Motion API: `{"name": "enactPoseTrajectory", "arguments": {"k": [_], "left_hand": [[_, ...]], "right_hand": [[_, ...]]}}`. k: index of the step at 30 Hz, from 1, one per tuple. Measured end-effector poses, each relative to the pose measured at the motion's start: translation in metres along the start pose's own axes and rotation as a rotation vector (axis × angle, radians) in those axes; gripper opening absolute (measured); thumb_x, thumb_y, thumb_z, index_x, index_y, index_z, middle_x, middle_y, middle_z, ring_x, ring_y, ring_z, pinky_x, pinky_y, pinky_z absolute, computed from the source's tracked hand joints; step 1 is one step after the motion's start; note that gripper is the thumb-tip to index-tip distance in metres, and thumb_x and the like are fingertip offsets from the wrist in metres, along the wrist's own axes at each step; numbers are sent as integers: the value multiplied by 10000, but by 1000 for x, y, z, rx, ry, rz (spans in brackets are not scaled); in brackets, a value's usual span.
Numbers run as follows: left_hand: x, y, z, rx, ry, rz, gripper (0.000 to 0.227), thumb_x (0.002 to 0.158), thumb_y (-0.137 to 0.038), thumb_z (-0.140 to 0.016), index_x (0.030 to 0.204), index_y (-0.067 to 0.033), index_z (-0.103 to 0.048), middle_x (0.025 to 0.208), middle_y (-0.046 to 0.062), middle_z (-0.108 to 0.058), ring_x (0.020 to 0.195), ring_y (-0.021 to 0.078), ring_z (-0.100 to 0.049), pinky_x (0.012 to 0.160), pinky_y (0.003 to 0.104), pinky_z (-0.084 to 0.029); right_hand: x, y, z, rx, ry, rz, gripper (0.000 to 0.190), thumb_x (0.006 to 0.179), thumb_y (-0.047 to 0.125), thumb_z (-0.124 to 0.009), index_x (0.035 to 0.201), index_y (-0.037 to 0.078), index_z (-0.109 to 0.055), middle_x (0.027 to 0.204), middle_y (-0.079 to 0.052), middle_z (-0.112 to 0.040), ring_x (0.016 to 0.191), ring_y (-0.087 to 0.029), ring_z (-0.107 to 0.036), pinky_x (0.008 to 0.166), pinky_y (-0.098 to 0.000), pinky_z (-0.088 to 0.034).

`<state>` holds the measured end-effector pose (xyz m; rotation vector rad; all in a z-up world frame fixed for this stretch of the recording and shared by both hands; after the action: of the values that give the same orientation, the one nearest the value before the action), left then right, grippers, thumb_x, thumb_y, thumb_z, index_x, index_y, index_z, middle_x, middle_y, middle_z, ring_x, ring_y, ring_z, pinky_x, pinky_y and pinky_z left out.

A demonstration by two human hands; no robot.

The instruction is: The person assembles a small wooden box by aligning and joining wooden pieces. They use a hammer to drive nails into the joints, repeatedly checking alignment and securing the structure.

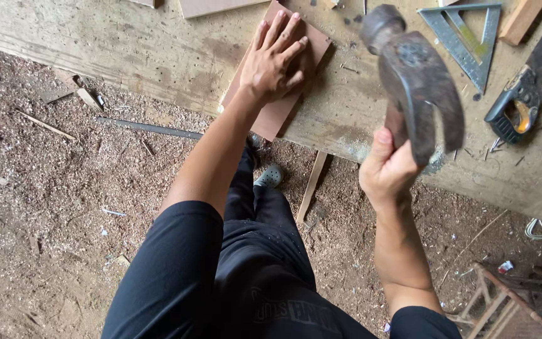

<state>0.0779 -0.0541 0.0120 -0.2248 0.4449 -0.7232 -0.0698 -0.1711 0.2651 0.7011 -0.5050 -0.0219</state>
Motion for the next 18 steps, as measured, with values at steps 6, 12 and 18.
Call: {"name": "enactPoseTrajectory", "arguments": {"k": [6, 12, 18], "left_hand": [[1, 0, -5, -30, -36, -5, 685, 980, -615, -512, 1577, -300, -399, 1699, 30, -18, 1564, 266, -5, 1270, 502, -7], [9, 8, 10, -78, -156, -54, 675, 954, -508, -584, 1557, -221, -481, 1727, 86, -146, 1590, 311, -101, 1295, 512, -65], [-2, -1, 5, -106, -142, -53, 779, 922, -654, -563, 1555, -209, -472, 1721, 129, -120, 1589, 365, -74, 1293, 572, -52]], "right_hand": [[-29, -85, -55, 82, 38, -209, 317, 1173, 262, -412, 1085, -3, -561, 800, -70, -608, 523, -128, -489, 427, -283, -363], [-54, -145, -118, 27, 356, -673, 258, 1125, 239, -444, 1065, 12, -550, 576, -27, -523, 360, -146, -450, 274, -291, -346], [-19, -96, -58, -17, 143, -358, 196, 1157, 182, -495, 1141, -10, -534, 676, -80, -582, 530, -214, -606, 472, -369, -429]]}}
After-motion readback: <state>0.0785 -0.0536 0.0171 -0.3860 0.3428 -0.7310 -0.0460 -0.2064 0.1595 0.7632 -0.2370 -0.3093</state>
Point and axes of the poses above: each hand's wrist, its own x-axis towards the middle knuckle, its own z-axis out of the back of the hand, y = z × x, the point moved 10 cm from there along x, towards the middle knuckle
